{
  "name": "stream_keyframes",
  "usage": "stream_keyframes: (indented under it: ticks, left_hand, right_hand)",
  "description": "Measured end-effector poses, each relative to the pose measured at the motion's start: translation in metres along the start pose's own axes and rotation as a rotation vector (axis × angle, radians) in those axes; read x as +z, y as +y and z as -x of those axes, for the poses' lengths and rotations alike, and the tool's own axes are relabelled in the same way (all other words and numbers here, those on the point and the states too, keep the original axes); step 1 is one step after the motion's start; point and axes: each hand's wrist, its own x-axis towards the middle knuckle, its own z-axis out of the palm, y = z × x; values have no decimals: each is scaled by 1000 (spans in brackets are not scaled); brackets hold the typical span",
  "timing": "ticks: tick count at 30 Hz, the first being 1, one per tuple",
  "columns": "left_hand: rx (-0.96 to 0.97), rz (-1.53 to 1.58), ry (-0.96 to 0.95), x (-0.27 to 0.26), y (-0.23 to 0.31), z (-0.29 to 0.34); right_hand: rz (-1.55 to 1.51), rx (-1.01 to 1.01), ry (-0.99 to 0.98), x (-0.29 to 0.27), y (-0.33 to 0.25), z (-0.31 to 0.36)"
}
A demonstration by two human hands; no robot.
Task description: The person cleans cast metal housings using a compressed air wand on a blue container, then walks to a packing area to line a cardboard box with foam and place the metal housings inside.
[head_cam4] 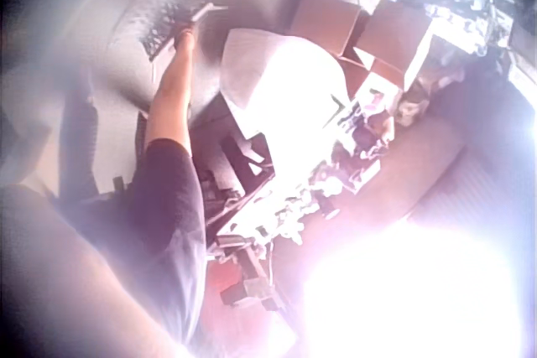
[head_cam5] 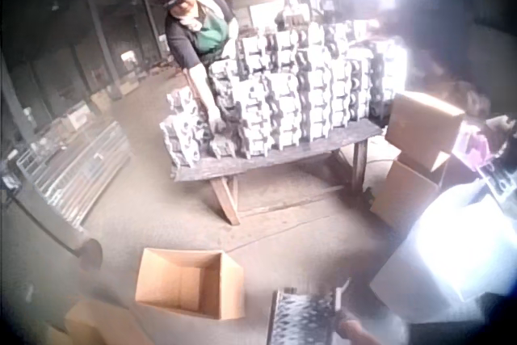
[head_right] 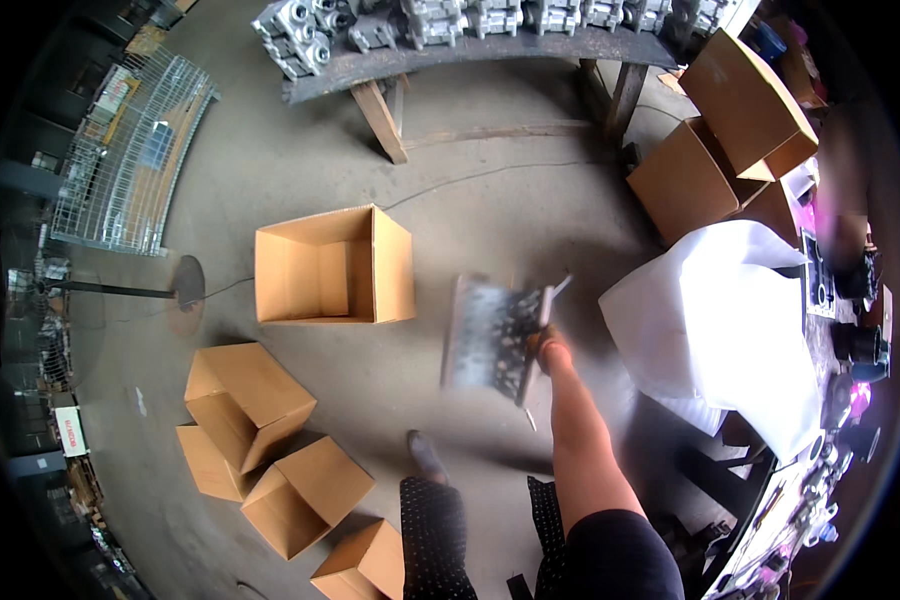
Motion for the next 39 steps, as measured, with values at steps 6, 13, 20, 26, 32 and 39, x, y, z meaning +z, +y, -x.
stream_keyframes:
  ticks: [6, 13, 20, 26, 32, 39]
  left_hand:
    - [-49, 337, -28, 61, -2, 11]
    - [-18, 822, -180, 47, -36, 7]
    - [-136, 908, -287, -122, 4, 69]
    - [13, 981, -289, -184, 9, 71]
    - [95, 1041, 155, -293, 66, 64]
    - [34, 1288, 473, -391, 148, 48]
  right_hand:
    - [702, -167, 340, -83, -32, 43]
    - [1048, 22, -251, -97, 55, 131]
    - [653, 342, -324, -86, 76, 164]
    - [738, -230, 235, -81, -222, 114]
    - [804, -583, 71, -55, -463, 13]
    - [1033, -521, -334, 33, -538, -78]
